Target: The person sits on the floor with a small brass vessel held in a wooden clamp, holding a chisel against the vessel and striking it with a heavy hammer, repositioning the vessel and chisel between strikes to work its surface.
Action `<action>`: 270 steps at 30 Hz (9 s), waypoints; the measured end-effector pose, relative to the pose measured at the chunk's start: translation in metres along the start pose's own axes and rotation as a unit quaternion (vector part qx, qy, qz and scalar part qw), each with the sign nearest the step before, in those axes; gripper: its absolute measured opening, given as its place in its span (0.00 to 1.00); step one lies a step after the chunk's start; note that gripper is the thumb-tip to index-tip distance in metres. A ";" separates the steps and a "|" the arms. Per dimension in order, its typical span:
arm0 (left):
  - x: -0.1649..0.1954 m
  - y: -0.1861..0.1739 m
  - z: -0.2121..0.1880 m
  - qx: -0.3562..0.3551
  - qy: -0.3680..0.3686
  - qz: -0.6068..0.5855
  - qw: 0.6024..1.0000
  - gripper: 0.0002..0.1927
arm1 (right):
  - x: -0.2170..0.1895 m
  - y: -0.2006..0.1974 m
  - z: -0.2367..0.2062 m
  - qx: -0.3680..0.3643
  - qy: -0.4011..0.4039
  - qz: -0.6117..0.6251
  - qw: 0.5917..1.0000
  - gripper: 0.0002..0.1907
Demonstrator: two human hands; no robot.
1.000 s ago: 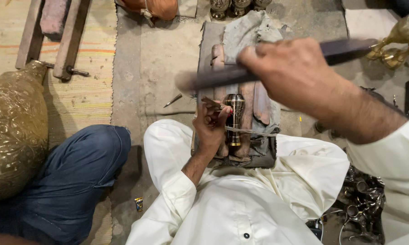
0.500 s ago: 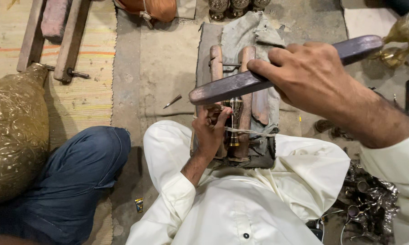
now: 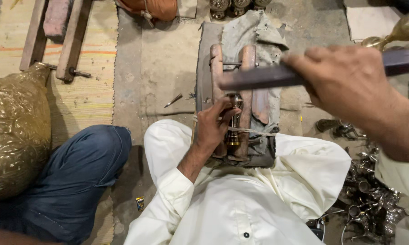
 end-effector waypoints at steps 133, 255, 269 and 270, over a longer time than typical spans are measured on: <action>0.026 0.043 0.061 -0.377 0.198 0.070 0.902 0.18 | -0.106 0.174 -0.141 0.117 0.385 0.624 0.670 0.26; 0.007 0.015 0.030 -0.162 0.058 0.097 0.980 0.14 | -0.011 0.047 -0.069 0.156 0.147 0.291 0.932 0.29; 0.007 0.040 0.043 -0.298 0.091 0.121 0.943 0.19 | -0.015 0.103 -0.100 0.108 0.262 0.430 0.857 0.23; 0.007 0.041 0.043 -0.304 0.093 0.128 0.939 0.19 | -0.016 0.111 -0.103 0.095 0.287 0.460 0.835 0.22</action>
Point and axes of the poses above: each hand's wrist, its own z-axis towards the middle knuckle, its own y-axis out of the palm, x = y × z, the point moved 8 cm from there along z, towards the middle knuckle, and after that the axes turned 2 degrees about x, right-handed, at the moved point
